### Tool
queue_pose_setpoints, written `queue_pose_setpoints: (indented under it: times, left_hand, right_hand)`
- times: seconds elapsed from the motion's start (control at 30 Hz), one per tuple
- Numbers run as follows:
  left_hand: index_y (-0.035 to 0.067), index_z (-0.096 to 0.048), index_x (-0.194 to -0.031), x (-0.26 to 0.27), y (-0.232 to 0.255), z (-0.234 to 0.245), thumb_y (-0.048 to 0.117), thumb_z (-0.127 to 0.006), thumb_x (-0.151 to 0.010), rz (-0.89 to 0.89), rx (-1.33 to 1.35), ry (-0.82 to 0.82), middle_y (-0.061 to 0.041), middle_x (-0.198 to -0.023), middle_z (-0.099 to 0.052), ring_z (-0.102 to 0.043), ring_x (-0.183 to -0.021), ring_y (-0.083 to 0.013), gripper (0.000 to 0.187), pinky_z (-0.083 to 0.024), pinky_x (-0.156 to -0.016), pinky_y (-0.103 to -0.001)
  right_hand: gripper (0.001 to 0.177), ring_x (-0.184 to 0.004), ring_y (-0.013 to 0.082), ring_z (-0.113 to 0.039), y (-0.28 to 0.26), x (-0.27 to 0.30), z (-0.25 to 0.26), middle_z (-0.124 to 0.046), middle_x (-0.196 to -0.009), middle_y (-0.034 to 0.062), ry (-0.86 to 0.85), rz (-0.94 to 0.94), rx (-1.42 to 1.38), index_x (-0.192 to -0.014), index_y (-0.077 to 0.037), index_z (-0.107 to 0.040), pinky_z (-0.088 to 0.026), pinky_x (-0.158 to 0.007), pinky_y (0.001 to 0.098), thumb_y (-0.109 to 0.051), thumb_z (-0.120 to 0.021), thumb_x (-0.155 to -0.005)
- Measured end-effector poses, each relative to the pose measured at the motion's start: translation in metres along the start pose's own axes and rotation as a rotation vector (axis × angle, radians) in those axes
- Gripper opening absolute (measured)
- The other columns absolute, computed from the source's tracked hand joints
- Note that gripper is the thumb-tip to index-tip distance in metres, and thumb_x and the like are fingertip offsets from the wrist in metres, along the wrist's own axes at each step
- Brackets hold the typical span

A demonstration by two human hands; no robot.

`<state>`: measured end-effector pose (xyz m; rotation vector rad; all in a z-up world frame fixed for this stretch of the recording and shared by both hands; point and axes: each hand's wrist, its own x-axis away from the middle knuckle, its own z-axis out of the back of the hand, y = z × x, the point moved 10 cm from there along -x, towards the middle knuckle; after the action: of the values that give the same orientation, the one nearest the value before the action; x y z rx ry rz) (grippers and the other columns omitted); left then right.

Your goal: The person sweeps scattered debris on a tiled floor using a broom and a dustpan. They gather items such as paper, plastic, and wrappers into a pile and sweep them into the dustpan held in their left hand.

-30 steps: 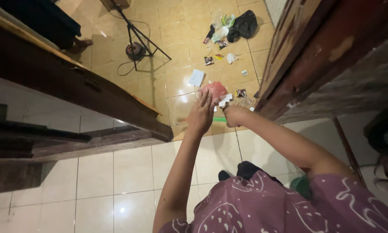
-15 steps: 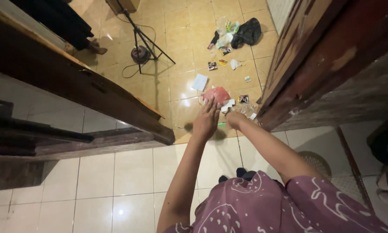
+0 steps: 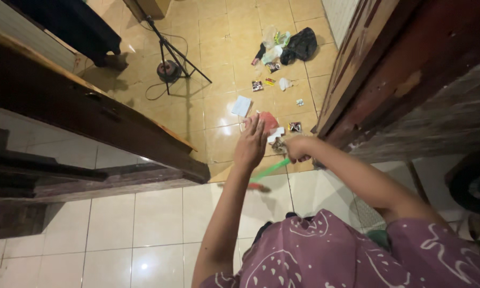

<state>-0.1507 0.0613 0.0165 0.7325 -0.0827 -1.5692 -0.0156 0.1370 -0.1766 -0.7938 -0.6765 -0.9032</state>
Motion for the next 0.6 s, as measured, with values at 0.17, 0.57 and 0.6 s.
queue_pose_setpoints:
  times: [0.17,0.57,0.6]
  left_hand:
    - [-0.001,-0.06,-0.139,0.0,0.015,-0.014,0.026,-0.053,-0.104,-0.089,-0.163,0.055,-0.027,-0.153,-0.049,-0.042,-0.144,-0.0501,0.045,-0.034,-0.119,-0.052]
    - [0.011,-0.05,-0.152,-0.006,0.003,0.005,0.037,-0.048,-0.106,0.09,-0.141,-0.049,-0.012,-0.16,-0.046,-0.027,-0.152,-0.0479,0.053,-0.03,-0.117,-0.057]
    - [0.011,-0.051,-0.152,-0.005,0.004,0.008,0.037,-0.048,-0.106,0.089,-0.132,-0.051,-0.012,-0.161,-0.046,-0.027,-0.152,-0.0482,0.053,-0.03,-0.118,-0.057]
  right_hand:
    - [0.017,-0.052,0.0241,-0.062,0.014,-0.067,-0.022,-0.069,-0.064,0.0145,0.035,-0.011,0.034,-0.072,0.0,-0.072,-0.049,-0.048,0.0398,-0.015,-0.079,-0.076]
    - [0.013,-0.057,0.0238,-0.066,-0.041,-0.019,0.021,-0.071,-0.069,0.0128,0.073,0.127,0.139,-0.087,-0.002,-0.076,-0.053,-0.052,0.0395,-0.013,-0.075,-0.081]
    - [0.016,-0.057,0.0239,-0.065,-0.047,-0.005,0.024,-0.07,-0.07,0.0128,0.063,0.15,0.07,-0.092,-0.002,-0.074,-0.052,-0.052,0.0404,-0.012,-0.079,-0.08]
